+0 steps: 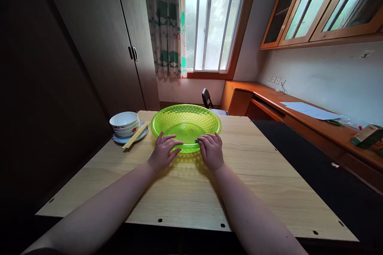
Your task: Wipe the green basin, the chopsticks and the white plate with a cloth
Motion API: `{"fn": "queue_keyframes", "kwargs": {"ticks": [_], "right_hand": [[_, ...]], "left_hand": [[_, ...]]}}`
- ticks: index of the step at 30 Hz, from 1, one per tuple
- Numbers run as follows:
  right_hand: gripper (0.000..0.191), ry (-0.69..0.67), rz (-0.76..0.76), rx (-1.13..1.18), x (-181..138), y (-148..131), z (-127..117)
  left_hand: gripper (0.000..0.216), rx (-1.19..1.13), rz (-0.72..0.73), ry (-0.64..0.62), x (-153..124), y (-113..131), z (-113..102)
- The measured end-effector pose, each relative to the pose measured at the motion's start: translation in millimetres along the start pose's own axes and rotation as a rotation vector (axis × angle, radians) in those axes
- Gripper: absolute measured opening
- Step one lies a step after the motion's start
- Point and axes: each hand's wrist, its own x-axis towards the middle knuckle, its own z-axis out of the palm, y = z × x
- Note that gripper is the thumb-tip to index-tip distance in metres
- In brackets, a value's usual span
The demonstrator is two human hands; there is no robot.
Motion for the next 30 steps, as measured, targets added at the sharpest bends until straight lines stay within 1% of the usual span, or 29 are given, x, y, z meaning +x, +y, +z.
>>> {"fn": "queue_keyframes", "kwargs": {"ticks": [6,12,14,17,20,23,30], "right_hand": [[0.026,0.06,0.082,-0.008,-0.2,9.2,1.6],[0.023,0.002,-0.011,0.056,-0.7,0.9,0.2],[0.024,-0.001,-0.017,0.057,-0.7,2.0,0.6],[0.024,0.031,0.023,0.043,-0.5,10.2,2.2],[0.027,0.081,0.098,0.031,-0.3,19.2,3.6],[0.029,0.095,0.131,0.038,-0.2,19.8,3.6],[0.025,0.003,0.013,0.081,-0.7,1.5,0.2]], "left_hand": [[0.017,-0.017,-0.003,0.017,-0.1,-3.6,1.1],[0.016,-0.007,-0.019,0.015,0.8,-5.5,-0.9],[0.016,-0.006,-0.016,0.018,0.8,-6.6,-1.0],[0.016,-0.011,-0.006,0.02,0.3,-8.3,-0.4],[0.016,-0.016,-0.005,0.019,-0.3,-9.2,0.2],[0.016,-0.019,-0.012,0.019,-0.1,-8.6,-0.3],[0.015,-0.022,-0.017,0.027,1.4,-6.5,-2.4]]}}
